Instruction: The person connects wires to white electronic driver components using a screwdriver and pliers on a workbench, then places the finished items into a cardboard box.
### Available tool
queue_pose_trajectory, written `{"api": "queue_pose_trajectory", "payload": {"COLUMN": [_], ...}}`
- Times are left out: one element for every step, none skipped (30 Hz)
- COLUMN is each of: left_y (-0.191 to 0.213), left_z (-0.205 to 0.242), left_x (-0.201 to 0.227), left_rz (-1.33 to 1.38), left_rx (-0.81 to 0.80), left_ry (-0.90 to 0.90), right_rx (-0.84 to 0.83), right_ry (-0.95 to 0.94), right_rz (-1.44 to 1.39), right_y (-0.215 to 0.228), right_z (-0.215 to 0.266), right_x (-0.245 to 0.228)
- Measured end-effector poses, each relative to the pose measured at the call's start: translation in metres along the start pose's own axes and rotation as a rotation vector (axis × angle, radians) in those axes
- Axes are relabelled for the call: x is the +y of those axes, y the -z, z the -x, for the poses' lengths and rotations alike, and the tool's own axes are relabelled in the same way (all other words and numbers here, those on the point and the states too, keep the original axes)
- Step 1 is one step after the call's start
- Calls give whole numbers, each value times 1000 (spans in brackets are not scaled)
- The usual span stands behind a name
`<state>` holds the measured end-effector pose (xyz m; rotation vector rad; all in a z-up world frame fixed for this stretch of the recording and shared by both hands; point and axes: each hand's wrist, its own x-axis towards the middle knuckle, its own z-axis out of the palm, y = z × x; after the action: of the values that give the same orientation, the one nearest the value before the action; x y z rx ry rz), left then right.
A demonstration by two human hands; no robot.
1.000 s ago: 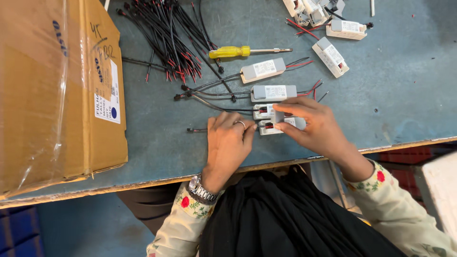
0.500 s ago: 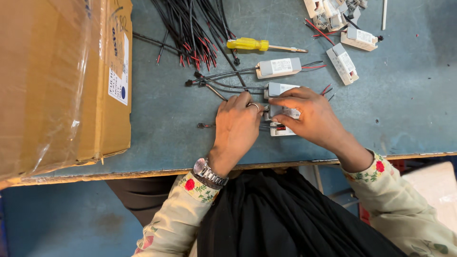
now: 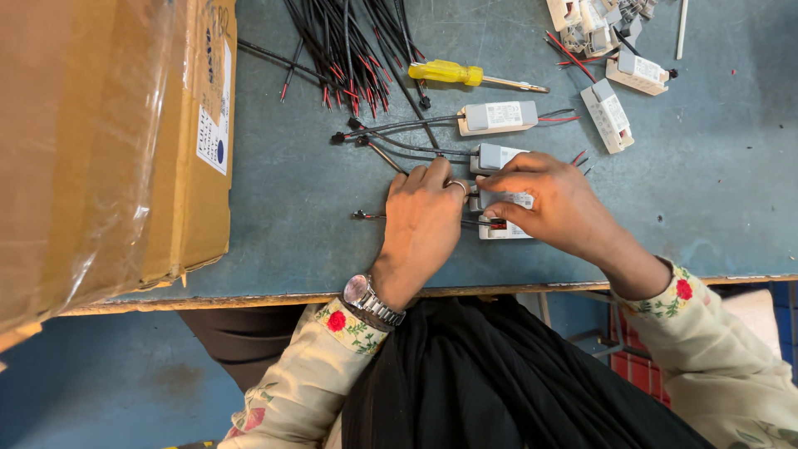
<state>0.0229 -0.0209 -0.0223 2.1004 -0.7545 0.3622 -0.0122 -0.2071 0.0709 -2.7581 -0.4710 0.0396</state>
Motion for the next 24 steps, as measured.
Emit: {"api": "queue_pose_trajectory", "payload": {"left_y": [0, 0, 1, 2, 3, 3, 3, 3, 2, 2, 1, 0, 0, 0, 0, 0, 1, 1, 2, 2, 2, 2, 3, 4], "left_z": [0, 0, 0, 0, 0, 0, 1, 1, 2, 2, 2, 1, 2, 3, 3, 3, 3, 2, 2, 2, 2, 3, 2, 2], "left_x": [0, 0, 0, 0, 1, 1, 2, 2, 2, 3, 3, 3, 3, 3, 3, 3, 3, 3, 3, 3, 3, 3, 3, 3], "left_rz": [4, -1, -7, -12, -2, 8, 19, 7, -4, -15, -19, -24, -29, -23, -16, -9, -11, -14, -17, -13, -10, -8, -5, -2], "left_rx": [2, -15, -32, -49, -47, -46, -45, -43, -43, -42, -45, -49, -55, -47, -37, -27, -35, -42, -52, -43, -36, -28, -30, -31], "left_ry": [-2, -2, -2, -2, -1, 1, 3, 0, -2, -5, -6, -7, -8, -11, -15, -20, -17, -14, -10, -11, -12, -13, -7, -1], "right_rx": [-8, -17, -46, -76, -105, -120, -136, -151, -146, -141, -133, -141, -149, -156, -162, -167, -172, -135, -99, -63, -62, -61, -53, -29], "right_ry": [-8, -16, -44, -72, -99, -98, -97, -96, -83, -70, -55, -40, -25, -11, -5, 1, 6, 25, 44, 62, 39, 17, -9, 9], "right_rz": [17, 33, 47, 61, 74, 84, 94, 103, 111, 119, 128, 157, 184, 210, 228, 247, 267, 260, 252, 243, 242, 241, 239, 237], "right_y": [1, 2, 3, 5, 7, 9, 10, 11, 11, 11, 12, 12, 12, 11, 11, 11, 11, 10, 8, 7, 5, 3, 2, 1], "right_z": [-2, -4, -6, -8, -11, -14, -16, -17, -18, -18, -19, -20, -21, -22, -22, -21, -20, -17, -12, -9, -7, -5, -4, -4], "right_x": [0, 1, 0, 0, 0, -1, -1, -2, -2, -3, -4, -4, -4, -5, -5, -6, -7, -8, -9, -10, -10, -11, -11, -10]}}
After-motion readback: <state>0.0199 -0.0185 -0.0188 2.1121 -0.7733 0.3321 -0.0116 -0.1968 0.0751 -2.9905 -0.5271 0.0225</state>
